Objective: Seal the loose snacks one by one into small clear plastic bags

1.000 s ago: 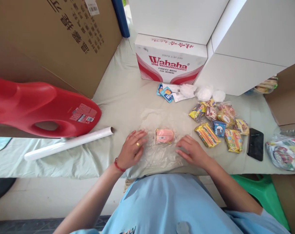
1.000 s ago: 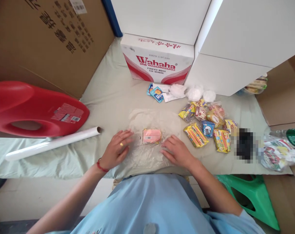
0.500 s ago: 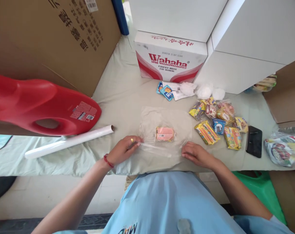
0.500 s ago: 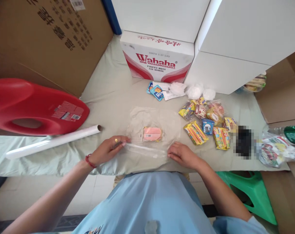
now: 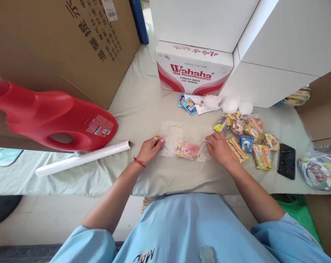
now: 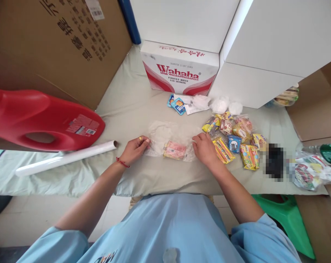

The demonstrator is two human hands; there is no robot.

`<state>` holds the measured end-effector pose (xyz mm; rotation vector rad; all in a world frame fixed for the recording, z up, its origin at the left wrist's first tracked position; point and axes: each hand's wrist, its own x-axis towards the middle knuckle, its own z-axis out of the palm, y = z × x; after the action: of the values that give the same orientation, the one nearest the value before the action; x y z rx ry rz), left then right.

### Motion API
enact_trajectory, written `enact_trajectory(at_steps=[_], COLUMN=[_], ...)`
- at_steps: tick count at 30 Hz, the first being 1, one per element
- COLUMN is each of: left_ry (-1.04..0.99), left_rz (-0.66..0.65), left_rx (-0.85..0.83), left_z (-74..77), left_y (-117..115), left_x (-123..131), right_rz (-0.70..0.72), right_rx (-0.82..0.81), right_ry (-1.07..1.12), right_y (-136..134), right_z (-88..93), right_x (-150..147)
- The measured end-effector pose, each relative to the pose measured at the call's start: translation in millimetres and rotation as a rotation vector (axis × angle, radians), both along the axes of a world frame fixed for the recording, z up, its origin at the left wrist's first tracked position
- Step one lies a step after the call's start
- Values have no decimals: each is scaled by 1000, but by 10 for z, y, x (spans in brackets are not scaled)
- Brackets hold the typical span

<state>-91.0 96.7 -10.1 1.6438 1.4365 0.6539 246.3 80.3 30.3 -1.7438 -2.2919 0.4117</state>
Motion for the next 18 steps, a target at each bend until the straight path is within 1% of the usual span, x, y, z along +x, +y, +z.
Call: enact_trajectory(at_steps=[1,2,3,5,7,9,11,12,13,14,15,16,17,18], left_ry=[2,6,10,17,31,86,188,238,276,284,270,262,272,296], left_rz=[13,24,33,56,140,322,527,584,574,488,326,147,7,-89], left_rx=[-7,-15,-23,-32,22,194,456,590,699,783,829,826,790,740], left_z=[-10,-19,-26,-29,-3,73,194,262,325,377,412,424,415,386], left_y=[-3,-2,2,11,-2,-70,-207,-294,-385,-472,-547,-602,-635,-647], left_x=[1,1,0,2,11,36,91,135,194,265,349,439,532,621], right_rz=[1,25,69,171,210,190,181,188,197,204,208,213,220,233], right_rx=[55,73,53,-61,-186,-254,-282,-290,-295,-299,-303,-308,-312,-316], right_ry=[7,33,66,96,59,5,-16,-17,-13,-6,4,19,41,68], right_y=[-34,-70,-102,-137,-119,-59,10,38,60,75,85,93,100,110], right_z=[38,75,106,131,107,58,18,9,7,10,17,24,29,31], right_x=[-74,-159,-253,-446,-608,-710,-749,-753,-753,-750,-746,-741,-733,-721])
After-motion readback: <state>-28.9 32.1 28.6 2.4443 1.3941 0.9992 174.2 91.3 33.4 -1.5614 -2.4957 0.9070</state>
